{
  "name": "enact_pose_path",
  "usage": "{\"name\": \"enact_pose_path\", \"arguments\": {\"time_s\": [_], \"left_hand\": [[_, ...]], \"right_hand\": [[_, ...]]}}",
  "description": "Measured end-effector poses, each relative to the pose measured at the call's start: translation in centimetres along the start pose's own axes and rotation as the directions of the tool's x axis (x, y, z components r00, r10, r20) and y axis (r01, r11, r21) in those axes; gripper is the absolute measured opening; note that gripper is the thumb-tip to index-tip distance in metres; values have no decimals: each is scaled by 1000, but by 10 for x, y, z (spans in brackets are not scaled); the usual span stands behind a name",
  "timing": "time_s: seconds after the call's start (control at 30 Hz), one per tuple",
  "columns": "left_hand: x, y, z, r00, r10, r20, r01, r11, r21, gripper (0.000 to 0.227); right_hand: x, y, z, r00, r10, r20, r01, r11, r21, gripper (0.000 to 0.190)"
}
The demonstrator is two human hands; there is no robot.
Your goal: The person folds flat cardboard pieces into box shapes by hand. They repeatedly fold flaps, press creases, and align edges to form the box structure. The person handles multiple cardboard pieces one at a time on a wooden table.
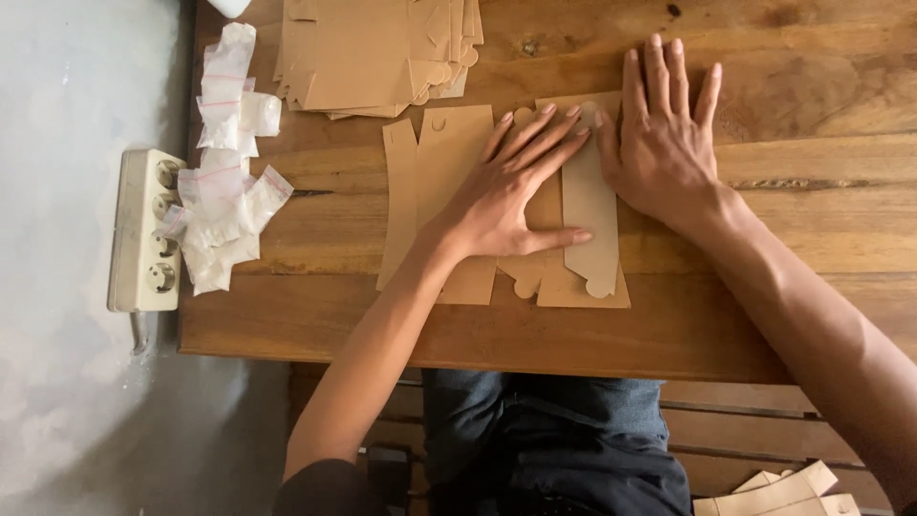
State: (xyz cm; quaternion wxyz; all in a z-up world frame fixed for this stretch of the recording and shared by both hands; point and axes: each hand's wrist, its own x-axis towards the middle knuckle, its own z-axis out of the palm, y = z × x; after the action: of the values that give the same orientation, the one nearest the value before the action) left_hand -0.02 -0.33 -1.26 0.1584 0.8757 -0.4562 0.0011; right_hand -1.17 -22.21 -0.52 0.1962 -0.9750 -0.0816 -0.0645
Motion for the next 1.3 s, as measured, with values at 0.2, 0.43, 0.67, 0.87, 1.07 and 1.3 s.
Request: {"name": "enact_pose_path", "arguments": {"time_s": [0.2,0.43,0.67,0.87,1.07,1.3], "left_hand": [[-1,1,-2,1000,-2,-3,2,1000,-15,108],[-1,1,-3,1000,2,8,-2,1000,21,107],[-1,0,0,1000,11,-6,-11,1000,-17,109],[-1,1,3,1000,9,-15,-8,1000,30,109],[-1,3,0,1000,13,-24,-14,999,-36,106],[0,4,-1,1000,4,-15,-5,999,-50,107]], "right_hand": [[-25,-4,2,991,-102,-88,98,994,-55,69],[-68,-16,-10,980,-180,-81,173,982,-80,72],[-109,-27,-16,984,-172,-50,166,980,-113,75],[-103,-21,-17,985,-168,-31,166,984,-68,76],[-78,-5,-12,974,-210,-87,204,976,-81,74],[-46,6,-9,992,-128,20,128,992,-15,81]]}}
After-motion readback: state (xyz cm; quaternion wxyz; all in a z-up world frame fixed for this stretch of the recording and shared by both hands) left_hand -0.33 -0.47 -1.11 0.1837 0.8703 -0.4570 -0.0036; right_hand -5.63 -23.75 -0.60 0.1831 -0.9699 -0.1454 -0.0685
